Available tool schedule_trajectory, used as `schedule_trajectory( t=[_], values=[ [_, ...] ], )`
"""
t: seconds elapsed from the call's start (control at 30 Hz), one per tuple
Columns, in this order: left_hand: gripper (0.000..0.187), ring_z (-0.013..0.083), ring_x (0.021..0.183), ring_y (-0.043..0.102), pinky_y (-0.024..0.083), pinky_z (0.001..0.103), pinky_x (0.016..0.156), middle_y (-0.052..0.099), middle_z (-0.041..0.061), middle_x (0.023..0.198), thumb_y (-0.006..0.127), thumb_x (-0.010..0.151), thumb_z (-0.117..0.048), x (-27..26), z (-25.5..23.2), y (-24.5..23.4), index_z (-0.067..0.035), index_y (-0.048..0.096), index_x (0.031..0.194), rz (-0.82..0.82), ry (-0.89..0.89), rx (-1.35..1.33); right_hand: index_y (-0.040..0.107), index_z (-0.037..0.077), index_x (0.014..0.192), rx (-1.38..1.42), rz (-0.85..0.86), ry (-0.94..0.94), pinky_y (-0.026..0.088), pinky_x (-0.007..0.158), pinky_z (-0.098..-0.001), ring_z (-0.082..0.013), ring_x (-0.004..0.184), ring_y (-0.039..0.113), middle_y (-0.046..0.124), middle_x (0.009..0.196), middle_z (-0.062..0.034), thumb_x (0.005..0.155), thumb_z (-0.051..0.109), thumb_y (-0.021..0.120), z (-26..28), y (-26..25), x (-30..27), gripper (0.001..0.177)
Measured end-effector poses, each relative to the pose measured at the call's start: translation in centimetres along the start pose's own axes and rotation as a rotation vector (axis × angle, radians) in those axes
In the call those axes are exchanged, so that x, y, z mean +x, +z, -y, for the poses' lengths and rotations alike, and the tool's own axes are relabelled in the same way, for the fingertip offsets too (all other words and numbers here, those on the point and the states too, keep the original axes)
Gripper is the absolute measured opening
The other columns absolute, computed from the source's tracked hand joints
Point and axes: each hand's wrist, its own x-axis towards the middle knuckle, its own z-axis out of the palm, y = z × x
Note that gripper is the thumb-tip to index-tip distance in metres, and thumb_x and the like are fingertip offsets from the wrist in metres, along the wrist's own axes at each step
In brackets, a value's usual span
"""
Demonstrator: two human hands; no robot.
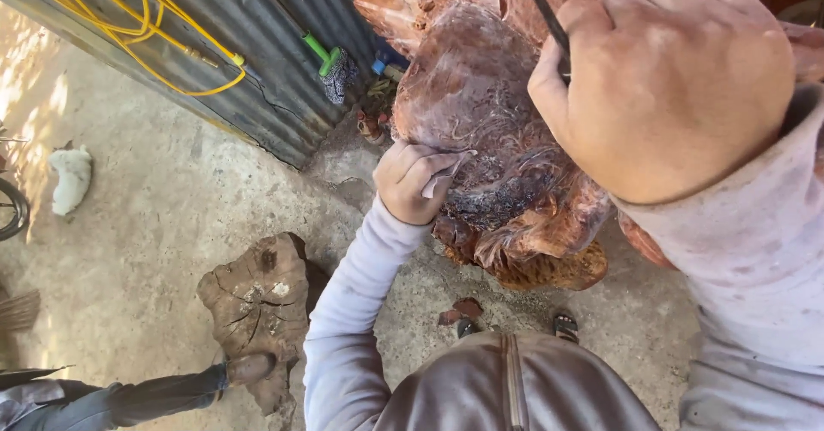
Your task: Polishing and sanding an intricate wooden sculpture by hand using sandpaper and detailing tools to achieve a smooth finish.
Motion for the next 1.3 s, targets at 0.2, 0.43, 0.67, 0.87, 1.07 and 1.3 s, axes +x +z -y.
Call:
schedule_trajectory(
  t=[0.2, 0.43, 0.67, 0.87, 1.07, 1.3],
  values=[
    [0.008, 0.0065, 0.058, 0.041, 0.033, 0.022, 0.049, 0.059, -0.004, 0.069, 0.080, 0.091, -0.017, 0.5, 1.9, -1.2, -0.013, 0.073, 0.093, -0.019, -0.064, -0.116, 0.065, 0.035, 0.095, -0.022, -0.006, 0.013, 0.056, 0.080, -0.0240, -0.0067, 0.085, 0.068, 0.059, 0.080, 0.0157, 0.119, 0.044, 0.077, -0.3, -0.4, 0.2, 0.028],
    [0.016, 0.0055, 0.056, 0.041, 0.033, 0.022, 0.050, 0.055, -0.005, 0.064, 0.081, 0.089, -0.014, 0.3, 1.8, -1.9, -0.012, 0.069, 0.079, 0.005, -0.099, -0.128, 0.062, 0.037, 0.098, -0.051, 0.021, 0.007, 0.061, 0.088, -0.0240, -0.0067, 0.094, 0.073, 0.061, 0.087, 0.0163, 0.121, 0.042, 0.073, -0.2, -0.4, -0.4, 0.026],
    [0.013, 0.0181, 0.064, 0.044, 0.038, 0.034, 0.057, 0.052, 0.000, 0.072, 0.074, 0.095, -0.021, 2.0, -2.0, -0.5, -0.013, 0.072, 0.084, 0.045, -0.164, 0.088, 0.061, 0.037, 0.102, -0.108, 0.027, -0.011, 0.056, 0.088, -0.0242, -0.0070, 0.094, 0.070, 0.060, 0.089, 0.0160, 0.127, 0.048, 0.069, -0.2, 0.2, -0.5, 0.029],
    [0.033, 0.0094, 0.052, 0.044, 0.039, 0.020, 0.047, 0.049, 0.004, 0.063, 0.051, 0.106, -0.014, -2.0, 6.3, -6.1, -0.007, 0.052, 0.073, -0.158, -0.072, 0.528, 0.061, 0.035, 0.097, -0.094, 0.014, 0.006, 0.054, 0.078, -0.0243, -0.0069, 0.088, 0.069, 0.061, 0.085, 0.0143, 0.119, 0.046, 0.070, -0.3, 0.2, -0.5, 0.027],
    [0.016, 0.0083, 0.072, 0.053, 0.047, 0.020, 0.065, 0.065, -0.002, 0.079, 0.084, 0.086, -0.009, -2.1, 4.2, -4.3, -0.015, 0.069, 0.085, -0.189, -0.367, -0.139, 0.057, 0.029, 0.085, -0.021, 0.074, -0.021, 0.057, 0.074, -0.0249, -0.0085, 0.078, 0.064, 0.057, 0.075, 0.0112, 0.123, 0.039, 0.074, -0.3, 0.1, -0.2, 0.043],
    [0.025, 0.0089, 0.073, 0.055, 0.052, 0.027, 0.073, 0.061, -0.004, 0.079, 0.086, 0.077, -0.026, 2.0, 3.0, -0.6, -0.019, 0.062, 0.078, -0.073, -0.583, -0.427, 0.059, 0.035, 0.092, -0.139, 0.085, 0.027, 0.055, 0.077, -0.0245, -0.0064, 0.085, 0.069, 0.060, 0.083, 0.0149, 0.128, 0.051, 0.068, -0.2, 0.9, -0.9, 0.040]
  ],
)
